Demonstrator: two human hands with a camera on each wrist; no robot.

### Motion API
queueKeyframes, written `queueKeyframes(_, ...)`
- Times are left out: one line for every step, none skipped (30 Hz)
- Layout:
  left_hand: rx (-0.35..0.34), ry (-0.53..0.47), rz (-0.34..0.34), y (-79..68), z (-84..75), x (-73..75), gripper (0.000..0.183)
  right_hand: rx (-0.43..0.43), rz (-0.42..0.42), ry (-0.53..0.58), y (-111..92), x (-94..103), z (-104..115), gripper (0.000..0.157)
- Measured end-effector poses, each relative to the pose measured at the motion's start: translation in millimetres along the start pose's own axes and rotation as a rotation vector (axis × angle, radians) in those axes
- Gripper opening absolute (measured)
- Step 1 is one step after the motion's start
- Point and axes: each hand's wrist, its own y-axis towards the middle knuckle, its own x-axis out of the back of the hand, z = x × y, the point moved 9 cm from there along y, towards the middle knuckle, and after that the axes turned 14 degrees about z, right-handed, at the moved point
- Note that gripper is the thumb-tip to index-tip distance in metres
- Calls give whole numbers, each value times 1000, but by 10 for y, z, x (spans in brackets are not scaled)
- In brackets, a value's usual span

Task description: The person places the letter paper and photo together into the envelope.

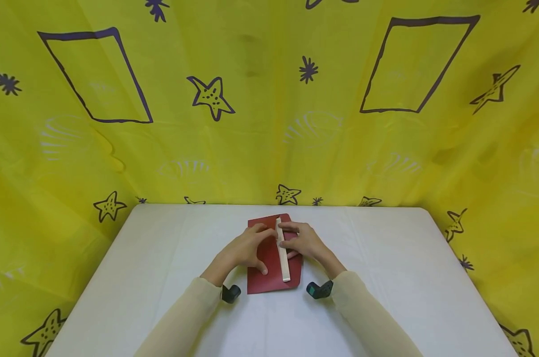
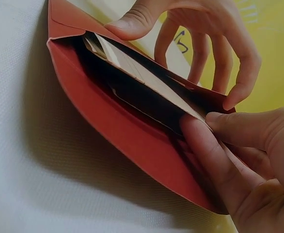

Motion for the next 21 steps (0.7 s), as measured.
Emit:
queueKeyframes(0, 0, -1, 0, -1, 2, 85, 1, 0, -1, 2, -3, 3, 53)
queueKeyframes(0, 1, -1, 0, -2, 5, 85, 1, 0, 0, 5, -5, 4, 53)
queueKeyframes(0, 2, -2, -1, -3, 7, 85, 3, -1, -1, 11, -6, 4, 53)
queueKeyframes(0, 2, -2, -1, -4, 9, 85, 6, -1, 0, 15, -9, 4, 53)
queueKeyframes(-1, 2, -3, 1, -3, 10, 85, 8, 0, 3, 20, -12, 0, 53)
queueKeyframes(-1, 3, -3, 2, -1, 9, 85, 10, 0, 5, 25, -14, -2, 53)
queueKeyframes(-2, 5, -2, 4, -1, 9, 85, 11, 1, 11, 31, -17, -8, 53)
queueKeyframes(-2, 4, -2, 4, 1, 7, 85, 12, 3, 14, 35, -19, -13, 53)
queueKeyframes(-1, 3, -1, 6, 3, 6, 85, 13, 4, 16, 40, -22, -18, 53)
queueKeyframes(1, 2, 0, 8, 6, 4, 85, 13, 5, 20, 41, -24, -19, 53)
queueKeyframes(3, 1, 2, 9, 8, 2, 85, 12, 6, 20, 45, -26, -22, 53)
queueKeyframes(6, 0, 3, 10, 11, 0, 85, 11, 6, 20, 48, -27, -24, 53)
queueKeyframes(9, -2, 5, 11, 13, -1, 85, 11, 6, 19, 51, -29, -25, 53)
queueKeyframes(10, -4, 5, 11, 15, -3, 85, 11, 5, 20, 53, -30, -26, 53)
queueKeyframes(11, -5, 6, 12, 15, -3, 84, 11, 4, 20, 55, -32, -26, 53)
queueKeyframes(12, -5, 5, 12, 16, -3, 84, 10, 4, 22, 57, -35, -28, 53)
queueKeyframes(11, -5, 5, 12, 15, -3, 84, 9, 3, 23, 60, -38, -29, 53)
queueKeyframes(11, -6, 3, 11, 15, -1, 84, 8, 2, 25, 62, -40, -32, 54)
queueKeyframes(11, -7, 3, 10, 14, 0, 84, 7, 2, 28, 65, -44, -35, 54)
queueKeyframes(9, -8, 1, 8, 13, 1, 83, 6, 1, 31, 69, -47, -38, 54)
queueKeyframes(8, -9, 0, 6, 12, 2, 83, 5, 0, 31, 71, -50, -39, 54)
